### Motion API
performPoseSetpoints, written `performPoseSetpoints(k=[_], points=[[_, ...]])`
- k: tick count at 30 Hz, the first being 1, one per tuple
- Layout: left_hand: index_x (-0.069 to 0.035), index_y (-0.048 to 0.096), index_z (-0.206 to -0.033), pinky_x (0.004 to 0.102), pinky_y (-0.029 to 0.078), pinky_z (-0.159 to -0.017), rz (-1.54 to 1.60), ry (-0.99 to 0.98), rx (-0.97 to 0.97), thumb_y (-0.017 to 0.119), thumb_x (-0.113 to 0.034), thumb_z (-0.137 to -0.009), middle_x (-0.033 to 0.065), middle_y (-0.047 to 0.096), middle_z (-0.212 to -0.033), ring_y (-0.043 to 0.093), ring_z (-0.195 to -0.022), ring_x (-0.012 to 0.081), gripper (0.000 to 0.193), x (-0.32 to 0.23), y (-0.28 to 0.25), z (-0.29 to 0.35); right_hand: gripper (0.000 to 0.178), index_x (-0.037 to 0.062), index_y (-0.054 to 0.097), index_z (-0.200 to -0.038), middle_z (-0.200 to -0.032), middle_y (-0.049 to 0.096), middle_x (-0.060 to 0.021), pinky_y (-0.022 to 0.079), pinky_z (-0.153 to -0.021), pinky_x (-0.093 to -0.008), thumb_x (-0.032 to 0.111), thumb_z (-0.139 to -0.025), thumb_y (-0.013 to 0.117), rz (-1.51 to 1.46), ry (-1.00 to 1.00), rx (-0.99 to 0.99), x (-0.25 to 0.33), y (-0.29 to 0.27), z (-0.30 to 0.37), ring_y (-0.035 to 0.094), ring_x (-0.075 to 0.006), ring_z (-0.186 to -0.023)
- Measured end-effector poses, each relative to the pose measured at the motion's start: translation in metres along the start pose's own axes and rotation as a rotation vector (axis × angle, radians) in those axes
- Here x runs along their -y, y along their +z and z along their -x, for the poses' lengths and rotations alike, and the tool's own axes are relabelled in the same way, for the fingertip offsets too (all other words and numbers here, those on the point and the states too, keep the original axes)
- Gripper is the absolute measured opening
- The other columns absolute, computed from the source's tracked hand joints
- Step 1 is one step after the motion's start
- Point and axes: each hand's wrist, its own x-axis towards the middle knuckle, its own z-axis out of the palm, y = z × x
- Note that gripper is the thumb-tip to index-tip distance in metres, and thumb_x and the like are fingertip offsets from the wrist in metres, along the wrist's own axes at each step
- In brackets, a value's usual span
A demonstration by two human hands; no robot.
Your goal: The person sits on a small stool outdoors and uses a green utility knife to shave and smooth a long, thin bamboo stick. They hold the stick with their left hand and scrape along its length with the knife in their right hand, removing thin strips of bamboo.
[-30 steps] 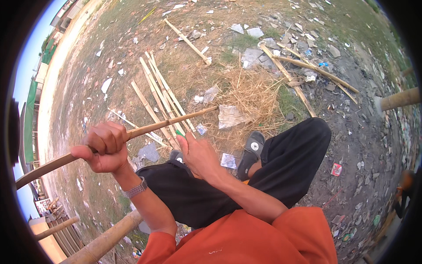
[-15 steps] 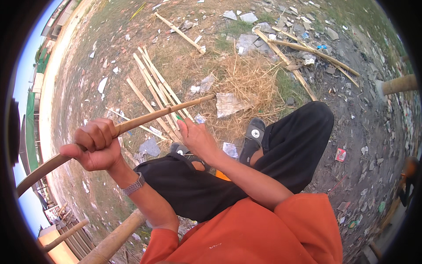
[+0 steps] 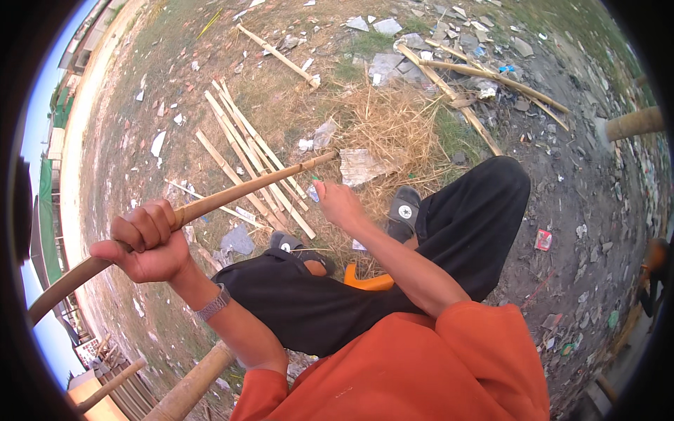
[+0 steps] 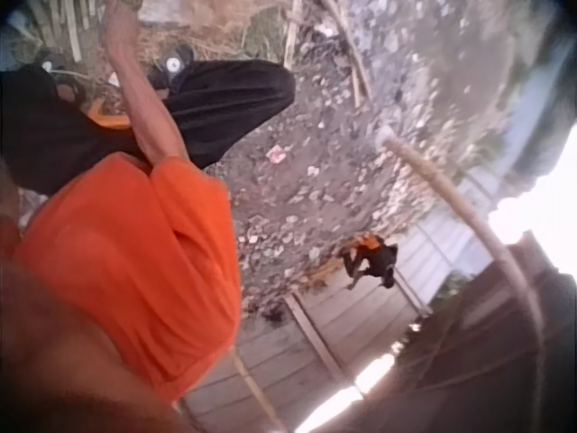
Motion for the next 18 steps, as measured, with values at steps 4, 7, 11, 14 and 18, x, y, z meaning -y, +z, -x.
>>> performPoseSetpoints(k=[4, 7, 11, 14, 18], points=[[-0.018, 0.024, -0.056, 0.0257, 0.012, -0.042, -0.038, -0.024, -0.14, 0.035, -0.055, -0.094, -0.0052, 0.017, -0.045, 0.01, -0.04, 0.0077, 0.054, -0.002, 0.004, -0.001, 0.04, -0.0004, 0.053, -0.084, -0.062, 0.054, -0.024, 0.039, -0.056, -0.0488, 0.035, -0.097, 0.038, -0.219, -0.231, 0.056, 0.061, -0.02, 0.037, 0.054, -0.0433, -0.06], [-0.018, 0.023, -0.056, 0.0254, 0.012, -0.042, -0.068, -0.009, -0.227, 0.035, -0.054, -0.095, -0.0053, 0.016, -0.046, 0.009, -0.04, 0.0075, 0.054, 0.0, 0.01, -0.005, 0.038, 0.0004, 0.049, -0.08, -0.058, 0.05, -0.0219, 0.037, -0.053, -0.0472, 0.033, -0.097, 0.039, -0.3, -0.305, 0.034, 0.084, -0.026, 0.054, 0.051, -0.0416, -0.055], [-0.018, 0.022, -0.055, 0.0252, 0.012, -0.042, -0.165, 0.035, -0.408, 0.036, -0.052, -0.095, -0.005, 0.016, -0.046, 0.01, -0.04, 0.0071, 0.054, 0.002, 0.019, -0.005, 0.037, 0.0001, 0.05, -0.082, -0.058, 0.051, -0.0218, 0.038, -0.054, -0.0472, 0.032, -0.097, 0.038, -0.37, -0.333, 0.058, 0.101, -0.036, 0.065, 0.051, -0.0421, -0.056], [-0.018, 0.021, -0.055, 0.025, 0.011, -0.042, -0.241, 0.059, -0.521, 0.037, -0.051, -0.095, -0.0046, 0.016, -0.046, 0.01, -0.04, 0.0071, 0.055, 0.004, 0.031, -0.008, 0.038, -0.0005, 0.053, -0.084, -0.06, 0.053, -0.0232, 0.04, -0.056, -0.0486, 0.032, -0.097, 0.038, -0.298, -0.266, -0.042, 0.081, -0.014, 0.049, 0.053, -0.0437, -0.059], [-0.018, 0.02, -0.054, 0.0247, 0.011, -0.042, -0.228, 0.056, -0.583, 0.038, -0.051, -0.095, -0.0048, 0.016, -0.046, 0.01, -0.04, 0.0071, 0.055, 0.0, 0.025, -0.007, 0.041, -0.0013, 0.057, -0.084, -0.063, 0.055, -0.026, 0.043, -0.06, -0.0506, 0.032, -0.097, 0.038, -0.192, -0.179, 0.059, 0.085, -0.023, 0.043, 0.055, -0.046, -0.063]])
